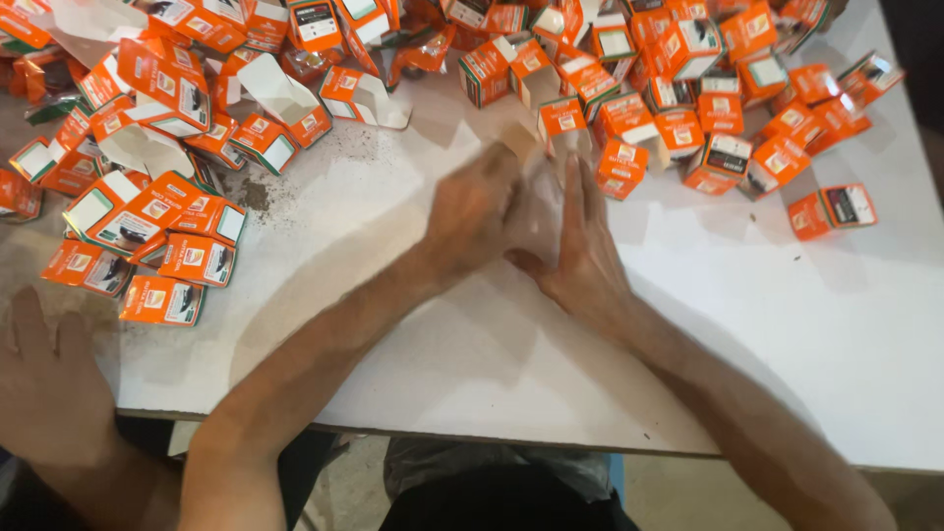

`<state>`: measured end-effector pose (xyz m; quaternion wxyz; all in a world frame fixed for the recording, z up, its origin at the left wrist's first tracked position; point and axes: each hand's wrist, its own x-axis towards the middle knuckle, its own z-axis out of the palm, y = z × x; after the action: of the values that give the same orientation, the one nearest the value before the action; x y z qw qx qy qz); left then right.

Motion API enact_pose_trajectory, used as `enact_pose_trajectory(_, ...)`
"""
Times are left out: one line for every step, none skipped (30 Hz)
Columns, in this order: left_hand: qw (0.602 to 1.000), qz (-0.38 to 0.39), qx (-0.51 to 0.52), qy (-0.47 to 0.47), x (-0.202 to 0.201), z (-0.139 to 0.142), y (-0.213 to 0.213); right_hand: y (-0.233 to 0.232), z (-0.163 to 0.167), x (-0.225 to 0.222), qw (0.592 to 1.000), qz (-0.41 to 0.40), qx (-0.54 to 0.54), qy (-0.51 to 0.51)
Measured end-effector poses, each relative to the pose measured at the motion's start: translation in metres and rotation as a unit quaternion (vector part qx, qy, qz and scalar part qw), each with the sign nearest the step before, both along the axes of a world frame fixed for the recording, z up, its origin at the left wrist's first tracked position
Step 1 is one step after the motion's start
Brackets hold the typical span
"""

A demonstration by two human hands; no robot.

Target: The person picks up a small orange cardboard box from a pile on the table, opens its flaps, places a plastic-wrapped product inside, folds the box closed, and sets it back on the table, repeating this packing cycle continuously. Another person's hands occasionally move boxes on the left side of the table.

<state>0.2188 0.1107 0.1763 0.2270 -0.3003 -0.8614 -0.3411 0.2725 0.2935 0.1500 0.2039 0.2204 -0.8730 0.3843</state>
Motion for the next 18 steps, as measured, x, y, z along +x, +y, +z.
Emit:
enact_pose_trajectory(0.999,-0.031,-0.019,0.018,0.011,-0.005,0.002,-0.004,-0.004,-0.007,0.999,0.008,-0.011,-0.040)
enact_pose_trajectory(0.997,-0.060,-0.036,0.038,0.019,-0.009,0.004,-0.006,-0.006,-0.011,0.997,0.018,-0.020,-0.076)
enact_pose_trajectory(0.996,-0.088,-0.024,-0.003,0.023,-0.013,0.003,-0.006,-0.008,-0.013,0.998,0.025,-0.015,-0.052)
enact_pose_trajectory(0.992,-0.118,-0.012,-0.042,0.019,-0.013,0.000,-0.005,-0.008,-0.016,0.999,0.031,-0.010,-0.028)
enact_pose_trajectory(0.985,-0.148,0.000,-0.083,0.014,-0.013,-0.004,-0.004,-0.008,-0.017,0.999,0.036,-0.005,-0.004)
enact_pose_trajectory(0.988,-0.140,0.027,-0.055,0.003,-0.011,-0.011,-0.003,-0.007,-0.016,0.991,0.007,-0.028,-0.130)
enact_pose_trajectory(0.990,-0.130,0.054,-0.029,-0.017,-0.007,-0.021,-0.003,-0.006,-0.015,0.965,-0.020,-0.049,-0.255)
enact_pose_trajectory(0.984,-0.122,0.127,0.025,-0.044,-0.002,-0.030,-0.003,-0.005,-0.013,0.923,-0.045,-0.070,-0.376)
enact_pose_trajectory(0.992,-0.021,0.119,0.047,-0.075,0.004,-0.041,-0.004,-0.003,-0.013,0.957,-0.007,-0.059,-0.284)
enact_pose_trajectory(0.995,0.042,0.051,0.072,-0.104,0.007,-0.052,-0.005,-0.002,-0.012,0.980,0.033,-0.045,-0.190)
enact_pose_trajectory(0.989,0.108,-0.016,0.100,-0.130,0.009,-0.063,-0.005,-0.002,-0.012,0.993,0.075,-0.027,-0.091)
enact_pose_trajectory(0.976,0.131,-0.104,0.137,-0.149,0.005,-0.071,-0.006,-0.001,-0.011,0.993,0.081,-0.030,-0.082)
enact_pose_trajectory(0.954,0.153,-0.191,0.173,-0.159,-0.006,-0.075,-0.006,-0.001,-0.011,0.993,0.087,-0.033,-0.073)
enact_pose_trajectory(0.922,0.175,-0.276,0.206,-0.166,-0.016,-0.078,-0.005,-0.001,-0.011,0.993,0.094,-0.035,-0.065)
enact_pose_trajectory(0.929,0.172,-0.264,0.194,-0.169,-0.026,-0.077,-0.005,-0.002,-0.012,0.992,0.093,-0.039,-0.078)
enact_pose_trajectory(0.936,0.165,-0.253,0.179,-0.165,-0.039,-0.071,-0.005,-0.002,-0.012,0.990,0.091,-0.045,-0.094)
enact_pose_trajectory(0.943,0.158,-0.244,0.163,-0.156,-0.049,-0.068,-0.004,-0.003,-0.011,0.989,0.088,-0.051,-0.111)
enact_pose_trajectory(0.934,0.156,-0.287,0.144,-0.145,-0.055,-0.066,-0.004,-0.003,-0.010,0.990,0.089,-0.048,-0.098)
